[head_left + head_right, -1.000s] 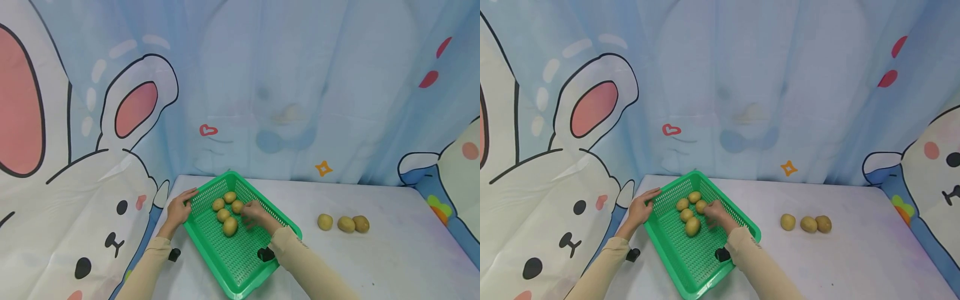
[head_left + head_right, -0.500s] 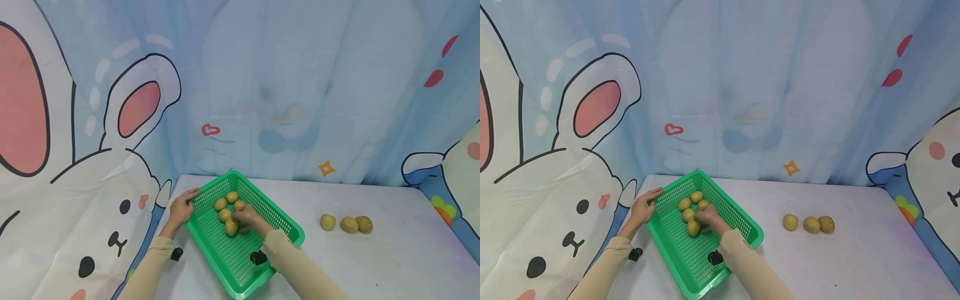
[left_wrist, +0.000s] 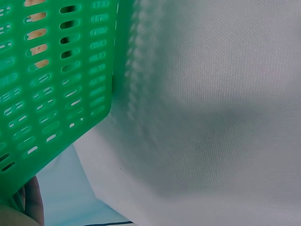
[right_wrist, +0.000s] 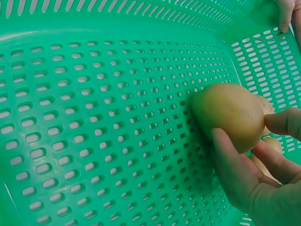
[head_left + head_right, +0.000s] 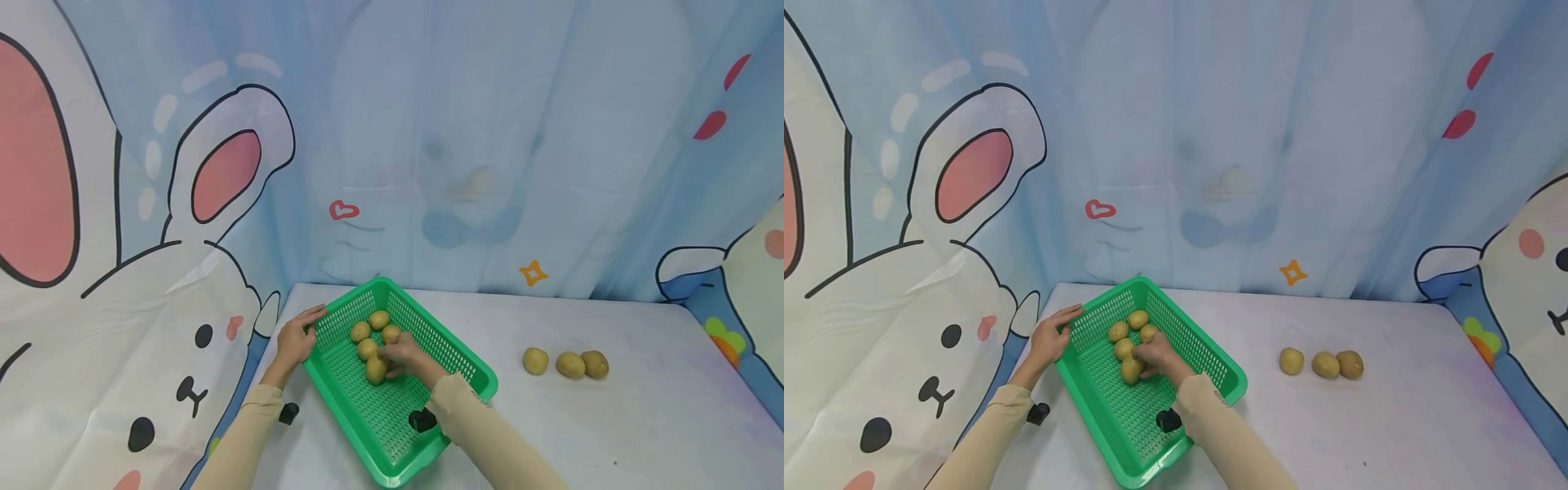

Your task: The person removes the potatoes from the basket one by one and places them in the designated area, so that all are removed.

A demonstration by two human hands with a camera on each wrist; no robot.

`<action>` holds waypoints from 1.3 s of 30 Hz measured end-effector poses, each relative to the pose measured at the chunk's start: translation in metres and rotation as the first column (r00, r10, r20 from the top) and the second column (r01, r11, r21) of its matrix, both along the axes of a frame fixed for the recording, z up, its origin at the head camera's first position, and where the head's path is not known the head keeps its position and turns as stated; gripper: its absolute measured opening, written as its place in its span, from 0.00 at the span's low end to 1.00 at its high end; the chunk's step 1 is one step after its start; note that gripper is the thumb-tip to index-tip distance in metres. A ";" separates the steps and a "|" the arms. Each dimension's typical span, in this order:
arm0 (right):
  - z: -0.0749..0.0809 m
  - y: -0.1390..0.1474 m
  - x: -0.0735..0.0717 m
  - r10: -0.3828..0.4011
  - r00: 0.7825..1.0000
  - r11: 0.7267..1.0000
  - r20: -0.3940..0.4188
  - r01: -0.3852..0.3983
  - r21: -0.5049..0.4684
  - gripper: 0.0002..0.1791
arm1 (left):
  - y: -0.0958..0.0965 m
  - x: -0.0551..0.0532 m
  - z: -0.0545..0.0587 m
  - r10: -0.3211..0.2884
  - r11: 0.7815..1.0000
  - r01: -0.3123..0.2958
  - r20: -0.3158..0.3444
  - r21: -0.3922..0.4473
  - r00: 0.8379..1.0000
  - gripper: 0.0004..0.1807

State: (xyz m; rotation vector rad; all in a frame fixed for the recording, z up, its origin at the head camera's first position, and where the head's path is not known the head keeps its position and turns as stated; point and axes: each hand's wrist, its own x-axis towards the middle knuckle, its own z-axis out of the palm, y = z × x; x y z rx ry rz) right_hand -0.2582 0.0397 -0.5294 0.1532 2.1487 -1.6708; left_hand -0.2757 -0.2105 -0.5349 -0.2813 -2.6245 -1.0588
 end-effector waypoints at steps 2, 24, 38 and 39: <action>-0.001 0.001 -0.001 -0.009 1.000 1.000 0.002 0.009 0.004 0.18 | 0.001 0.000 0.000 -0.003 1.000 0.003 -0.010 -0.002 1.000 0.25; 0.045 0.049 -0.017 0.044 0.999 0.996 -0.016 -0.045 -0.075 0.16 | -0.001 0.001 0.002 -0.011 1.000 0.011 0.022 -0.007 1.000 0.26; 0.093 0.104 -0.020 0.033 0.999 0.986 -0.043 -0.040 -0.163 0.22 | -0.001 0.002 0.001 -0.009 1.000 0.009 0.028 -0.001 1.000 0.26; 0.095 0.111 -0.019 0.027 0.999 0.985 -0.042 -0.034 -0.168 0.22 | 0.000 0.002 0.001 -0.010 1.000 0.010 0.031 -0.002 0.999 0.25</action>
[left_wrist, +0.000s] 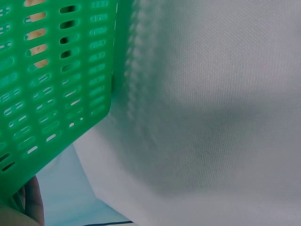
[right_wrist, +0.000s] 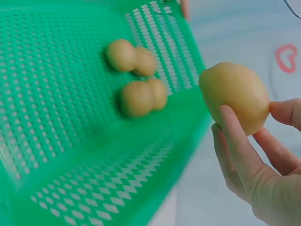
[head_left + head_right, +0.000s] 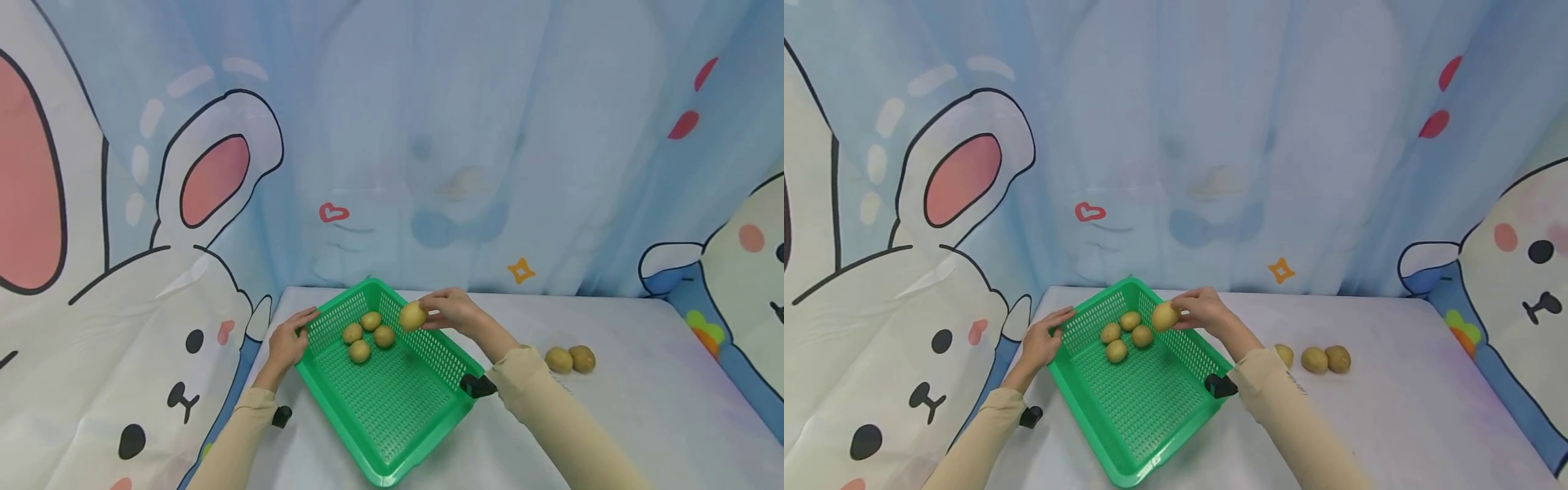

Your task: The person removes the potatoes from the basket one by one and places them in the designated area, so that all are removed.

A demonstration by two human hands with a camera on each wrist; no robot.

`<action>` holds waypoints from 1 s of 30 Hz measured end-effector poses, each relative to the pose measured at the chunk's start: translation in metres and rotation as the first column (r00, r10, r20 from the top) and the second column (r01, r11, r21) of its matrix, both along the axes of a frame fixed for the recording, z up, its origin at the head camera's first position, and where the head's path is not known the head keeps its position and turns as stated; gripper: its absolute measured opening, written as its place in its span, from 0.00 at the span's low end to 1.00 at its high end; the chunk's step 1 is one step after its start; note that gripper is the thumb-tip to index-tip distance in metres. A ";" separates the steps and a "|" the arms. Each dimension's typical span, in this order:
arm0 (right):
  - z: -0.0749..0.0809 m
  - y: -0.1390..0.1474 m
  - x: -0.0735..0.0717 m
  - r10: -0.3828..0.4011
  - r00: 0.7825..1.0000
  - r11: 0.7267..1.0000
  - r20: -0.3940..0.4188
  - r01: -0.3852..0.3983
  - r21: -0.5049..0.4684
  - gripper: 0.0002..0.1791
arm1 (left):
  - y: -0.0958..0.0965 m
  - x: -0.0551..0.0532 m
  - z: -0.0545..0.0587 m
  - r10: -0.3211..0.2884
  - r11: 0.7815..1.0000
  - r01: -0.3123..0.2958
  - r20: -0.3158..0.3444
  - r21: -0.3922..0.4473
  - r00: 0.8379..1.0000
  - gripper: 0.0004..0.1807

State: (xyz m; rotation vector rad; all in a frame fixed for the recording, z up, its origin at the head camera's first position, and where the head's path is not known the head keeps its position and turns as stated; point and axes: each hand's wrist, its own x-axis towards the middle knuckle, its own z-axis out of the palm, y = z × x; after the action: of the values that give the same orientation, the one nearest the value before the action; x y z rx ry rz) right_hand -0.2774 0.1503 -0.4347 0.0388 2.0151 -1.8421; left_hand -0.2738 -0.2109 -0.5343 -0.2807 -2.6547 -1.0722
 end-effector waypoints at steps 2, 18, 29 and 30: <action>0.002 0.014 0.001 -0.012 1.000 1.000 0.006 0.012 -0.016 0.24 | 0.001 0.001 -0.002 -0.001 1.000 0.001 0.009 -0.006 1.000 0.25; -0.011 0.157 0.028 -0.174 0.980 0.982 0.096 0.179 -0.051 0.33 | 0.002 0.001 0.002 -0.003 1.000 0.003 -0.003 -0.016 1.000 0.25; -0.061 0.257 0.076 -0.322 0.919 0.935 0.226 0.346 -0.074 0.08 | -0.001 0.001 0.001 -0.011 1.000 0.011 0.009 -0.013 1.000 0.25; -0.064 0.265 0.080 -0.329 0.914 0.931 0.238 0.356 -0.078 0.06 | -0.001 0.001 0.001 -0.012 1.000 0.012 0.006 -0.012 1.000 0.25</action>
State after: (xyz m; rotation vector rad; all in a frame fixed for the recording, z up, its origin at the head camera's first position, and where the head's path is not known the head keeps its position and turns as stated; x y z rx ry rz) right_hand -0.1975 0.4149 -0.4989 0.5740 1.8256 -2.0592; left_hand -0.2732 -0.2123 -0.5334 -0.2965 -2.6686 -1.0618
